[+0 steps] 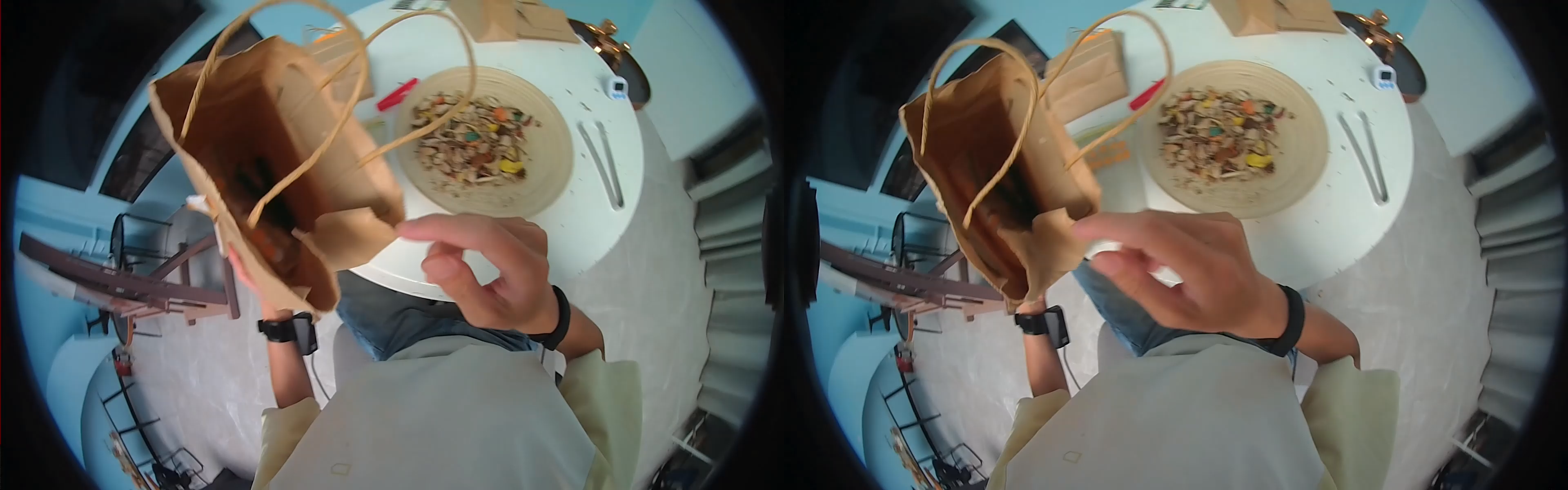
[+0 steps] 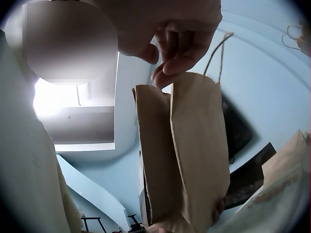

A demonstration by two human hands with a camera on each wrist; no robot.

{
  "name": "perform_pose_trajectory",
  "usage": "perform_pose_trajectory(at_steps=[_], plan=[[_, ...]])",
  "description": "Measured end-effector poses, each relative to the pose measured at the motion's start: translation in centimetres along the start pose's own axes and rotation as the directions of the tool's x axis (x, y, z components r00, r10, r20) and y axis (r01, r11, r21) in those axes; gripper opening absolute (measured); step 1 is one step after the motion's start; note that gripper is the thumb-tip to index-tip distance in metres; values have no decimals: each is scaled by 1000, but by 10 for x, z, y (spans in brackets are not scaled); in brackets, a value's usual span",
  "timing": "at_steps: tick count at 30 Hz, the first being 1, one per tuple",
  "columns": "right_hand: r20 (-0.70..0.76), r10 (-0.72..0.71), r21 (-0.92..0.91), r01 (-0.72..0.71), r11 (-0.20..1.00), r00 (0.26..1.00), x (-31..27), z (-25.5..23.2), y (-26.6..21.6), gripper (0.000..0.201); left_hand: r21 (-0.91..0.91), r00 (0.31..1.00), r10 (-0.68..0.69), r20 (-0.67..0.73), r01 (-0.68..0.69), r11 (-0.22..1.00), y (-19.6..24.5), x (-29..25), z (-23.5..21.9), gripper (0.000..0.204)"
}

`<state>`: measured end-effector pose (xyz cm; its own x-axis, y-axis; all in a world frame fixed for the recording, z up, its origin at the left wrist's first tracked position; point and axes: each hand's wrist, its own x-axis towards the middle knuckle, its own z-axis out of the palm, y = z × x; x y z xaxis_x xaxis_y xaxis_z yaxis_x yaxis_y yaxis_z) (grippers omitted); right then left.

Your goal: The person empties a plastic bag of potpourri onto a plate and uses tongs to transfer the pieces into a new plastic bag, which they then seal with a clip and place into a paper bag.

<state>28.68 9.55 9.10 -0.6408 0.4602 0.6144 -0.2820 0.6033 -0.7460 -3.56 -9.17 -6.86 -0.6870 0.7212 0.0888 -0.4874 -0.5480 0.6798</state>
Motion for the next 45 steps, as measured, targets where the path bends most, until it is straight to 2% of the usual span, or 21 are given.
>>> perform_pose_trajectory(at_steps=[1,3,5,6,7,10,15,19,25,26,28,29,31,32,33,35,38,39,41,43,45], plan=[[-99,-174,-17,173,985,980,1,-1,-2,22,11,1000,-13,-3,13,1000,8,2,-7,56],[-133,-186,-31,183,983,974,6,1,-4,21,52,1000,-19,-10,19,998,5,2,-5,56],[-61,-347,-250,322,913,936,11,5,2,30,99,1000,-20,-20,22,995,7,-7,-6,56],[-31,-238,-223,225,949,971,11,6,-5,27,122,1000,-10,-17,12,992,7,-3,-5,56],[-39,-244,-233,229,945,969,13,7,-2,27,143,1000,5,-12,-3,990,9,-7,-7,56],[267,-38,-255,109,961,963,18,6,7,26,205,999,51,-16,-47,978,8,-32,-8,56],[383,-37,-222,131,966,923,20,10,5,28,336,989,110,-95,-72,939,-26,-60,18,56],[505,-69,-207,199,958,861,20,6,15,30,433,978,163,-134,-90,897,-5,-42,6,56],[678,52,-201,117,973,734,47,-1,29,31,589,954,261,-149,-126,798,3,-18,2,56],[564,-95,-127,200,972,820,44,15,47,19,619,950,280,-140,-137,774,4,-18,3,56],[521,-171,-55,233,971,836,47,40,66,18,676,941,320,-113,-163,719,10,-13,1,56],[489,-238,9,268,963,839,52,47,69,17,124,987,-110,114,96,988,24,-12,6,59],[527,-156,-43,210,977,835,62,59,60,21,-35,985,-88,148,94,995,14,-17,32,62],[646,-48,-62,115,991,762,70,64,55,27,122,980,-22,200,-2,993,10,-23,57,51],[749,57,-96,22,995,660,75,68,52,36,126,979,-19,202,-6,992,10,-24,64,51],[693,14,-43,22,999,721,72,71,53,35,236,993,42,-106,-16,972,10,-26,71,53],[491,-75,110,24,994,868,62,78,60,33,233,986,5,-164,34,972,10,-25,70,55],[495,-77,110,25,994,865,61,79,63,33,256,987,-17,-159,58,965,10,-25,66,55],[440,-220,28,232,972,870,62,79,64,30,273,989,-3,-145,43,961,11,-23,58,55],[438,-194,30,202,979,878,67,78,60,26,297,982,35,-184,22,955,9,-22,61,56],[625,97,-10,-117,993,774,80,82,56,24,353,969,79,-233,8,936,14,-17,37,58]])
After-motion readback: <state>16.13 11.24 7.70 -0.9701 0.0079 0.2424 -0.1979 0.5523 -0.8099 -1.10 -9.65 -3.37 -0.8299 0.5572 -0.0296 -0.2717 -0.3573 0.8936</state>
